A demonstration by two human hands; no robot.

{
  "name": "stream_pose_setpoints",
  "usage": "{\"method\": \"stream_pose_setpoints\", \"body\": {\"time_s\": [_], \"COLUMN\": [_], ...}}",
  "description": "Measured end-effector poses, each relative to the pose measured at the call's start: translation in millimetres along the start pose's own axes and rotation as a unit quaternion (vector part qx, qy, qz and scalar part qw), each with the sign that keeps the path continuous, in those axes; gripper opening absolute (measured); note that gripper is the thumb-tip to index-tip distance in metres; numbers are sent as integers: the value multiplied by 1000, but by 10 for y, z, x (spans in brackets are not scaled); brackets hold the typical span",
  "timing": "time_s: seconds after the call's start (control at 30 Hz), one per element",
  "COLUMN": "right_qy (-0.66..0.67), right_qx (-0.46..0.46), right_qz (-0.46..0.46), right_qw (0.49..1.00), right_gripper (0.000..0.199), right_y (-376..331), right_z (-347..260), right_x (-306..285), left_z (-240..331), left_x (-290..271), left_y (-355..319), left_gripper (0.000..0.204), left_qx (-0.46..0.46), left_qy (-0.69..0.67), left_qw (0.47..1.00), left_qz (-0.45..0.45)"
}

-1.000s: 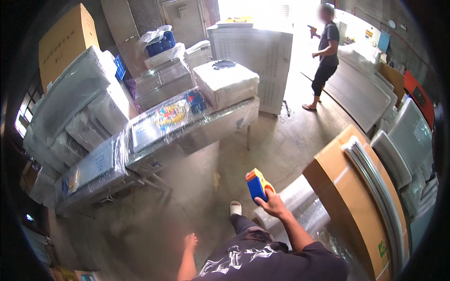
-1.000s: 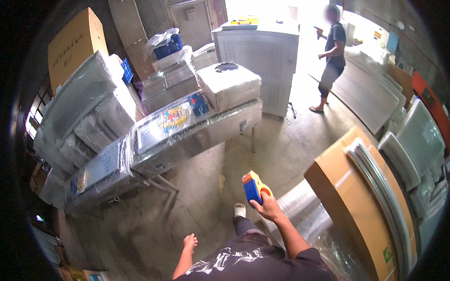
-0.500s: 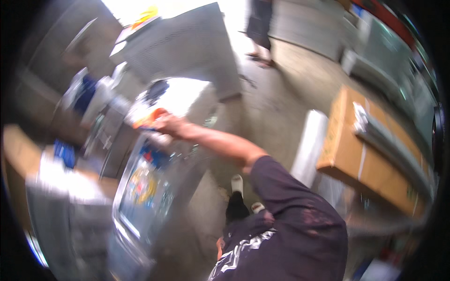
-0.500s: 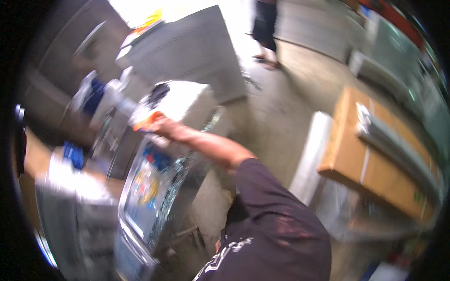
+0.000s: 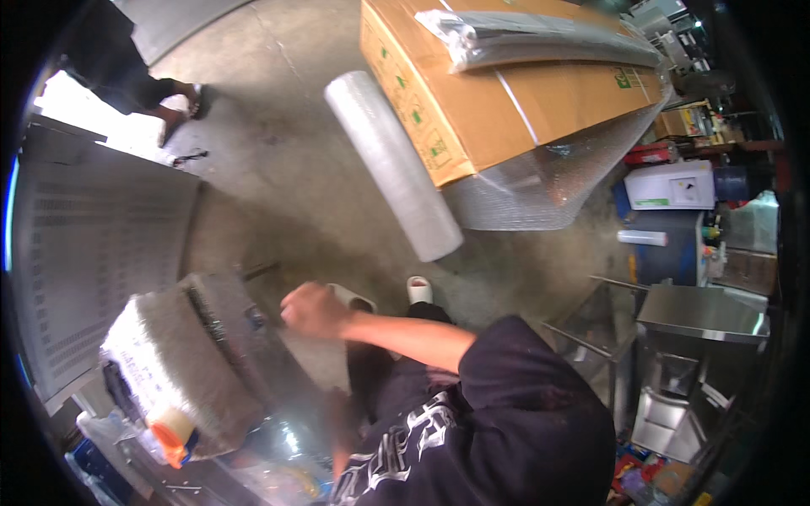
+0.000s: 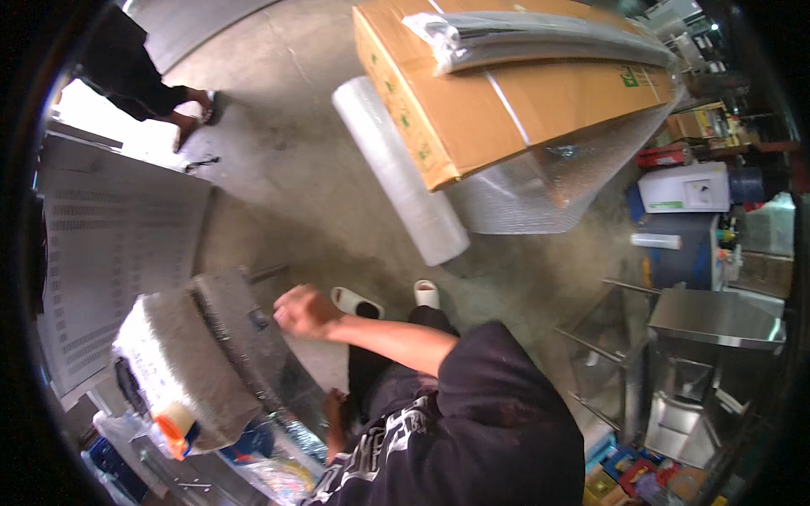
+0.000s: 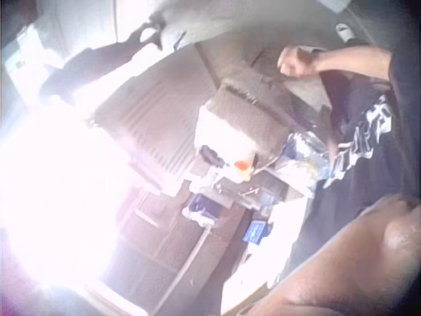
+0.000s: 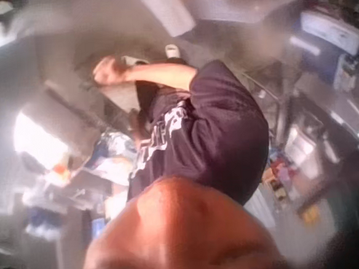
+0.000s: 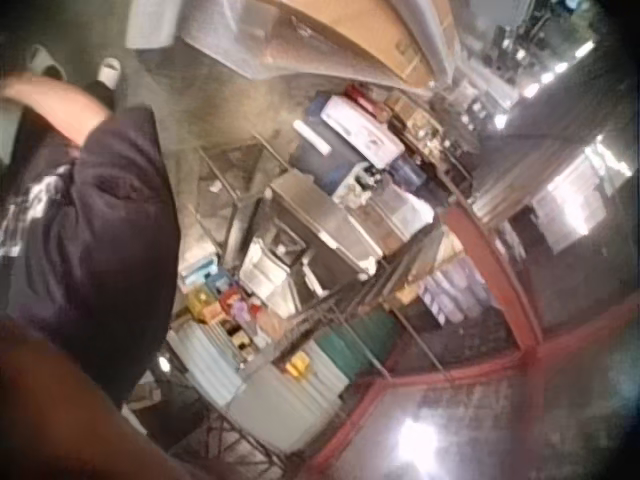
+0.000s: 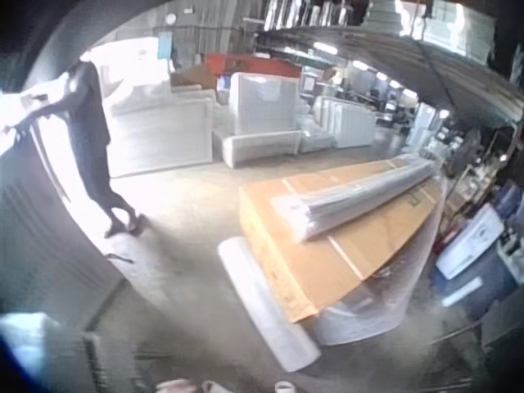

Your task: The person wraps a large cardboard box with bubble wrap and secures it with packing tape. They smooth the wrap, cut tape, and seal the edges to fully encase the box.

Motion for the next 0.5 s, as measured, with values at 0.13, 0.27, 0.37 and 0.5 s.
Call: {"method": "stream_pose_setpoints", "body": {"time_s": [0.13, 0.27, 0.37, 0.5], "right_qy": [-133, 3, 20, 2], "right_qx": [542, 785, 789, 792], "right_qz": [111, 179, 249, 397], "right_qw": [823, 593, 561, 465], "right_gripper": [38, 73, 81, 131], "right_y": [-1664, -3351, -3948, -4003], "right_z": [1814, 3165, 3968, 4878], "right_x": [-1530, -2658, -3115, -3333], "left_z": [546, 973, 1027, 960], "left_x": [298, 1096, 1513, 1614], "left_y": [485, 195, -106, -171], "left_gripper": [46, 75, 82, 85], "left_qx": [-30, -101, -81, -132], "left_qy": [-48, 261, 344, 279], "left_qw": [998, 958, 935, 949], "left_qz": [-6, -57, 9, 58]}}
Point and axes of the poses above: each hand's wrist, its own y-axis towards the middle knuckle, its own x-axis out of the palm, z = x × y, the point moved 2 cm from there along y, towards the middle knuckle, and after that the axes turned 10 degrees about y, right-handed, at the moved point
